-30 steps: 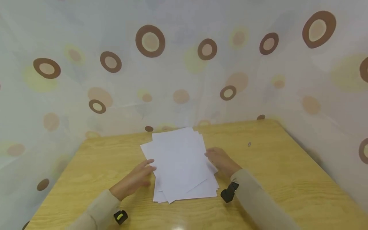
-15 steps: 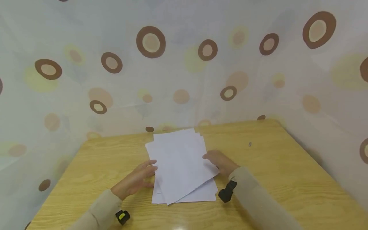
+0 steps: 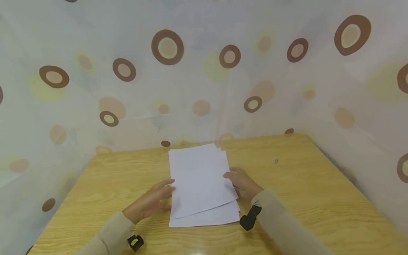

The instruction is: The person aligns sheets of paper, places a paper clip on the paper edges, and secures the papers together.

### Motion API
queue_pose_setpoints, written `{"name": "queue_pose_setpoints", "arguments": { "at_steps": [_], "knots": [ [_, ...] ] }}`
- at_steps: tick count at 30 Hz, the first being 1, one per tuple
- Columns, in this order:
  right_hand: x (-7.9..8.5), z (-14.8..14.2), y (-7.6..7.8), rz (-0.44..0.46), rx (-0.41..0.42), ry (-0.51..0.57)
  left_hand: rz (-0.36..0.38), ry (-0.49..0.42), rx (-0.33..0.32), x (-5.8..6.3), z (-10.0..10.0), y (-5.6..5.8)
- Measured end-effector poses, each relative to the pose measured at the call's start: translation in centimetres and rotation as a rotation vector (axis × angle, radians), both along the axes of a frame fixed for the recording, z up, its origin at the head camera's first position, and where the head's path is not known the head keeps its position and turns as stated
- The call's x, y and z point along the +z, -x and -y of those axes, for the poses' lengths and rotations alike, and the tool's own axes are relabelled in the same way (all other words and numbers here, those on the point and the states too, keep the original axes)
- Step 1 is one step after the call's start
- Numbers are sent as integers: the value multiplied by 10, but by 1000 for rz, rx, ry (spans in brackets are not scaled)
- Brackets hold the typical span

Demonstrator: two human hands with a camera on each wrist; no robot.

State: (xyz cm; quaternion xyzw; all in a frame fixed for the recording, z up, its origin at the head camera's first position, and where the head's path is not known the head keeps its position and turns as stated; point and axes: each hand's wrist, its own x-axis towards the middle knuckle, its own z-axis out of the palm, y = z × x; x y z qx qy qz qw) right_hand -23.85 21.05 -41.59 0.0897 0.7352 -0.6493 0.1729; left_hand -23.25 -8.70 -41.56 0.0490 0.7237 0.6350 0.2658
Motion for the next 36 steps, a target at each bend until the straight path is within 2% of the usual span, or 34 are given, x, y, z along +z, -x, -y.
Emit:
{"name": "queue_pose_setpoints", "arguments": {
  "at_steps": [6, 13, 21, 31, 36],
  "knots": [
    [-3, 0, -2, 25, -45, -39, -2, -23, -16, -4, 2, 0],
    [-15, 1, 0, 30, 45, -16, 2, -34, -31, -5, -1, -4],
    [-21, -2, 1, -16, 64, -84, 4, -14, -37, -2, -7, -3],
    [-27, -2, -1, -51, 2, -72, -2, -13, -54, -2, -7, -5],
    [-20, -1, -2, -69, -30, -62, -2, 3, -75, -1, 2, 0]
  ]
}}
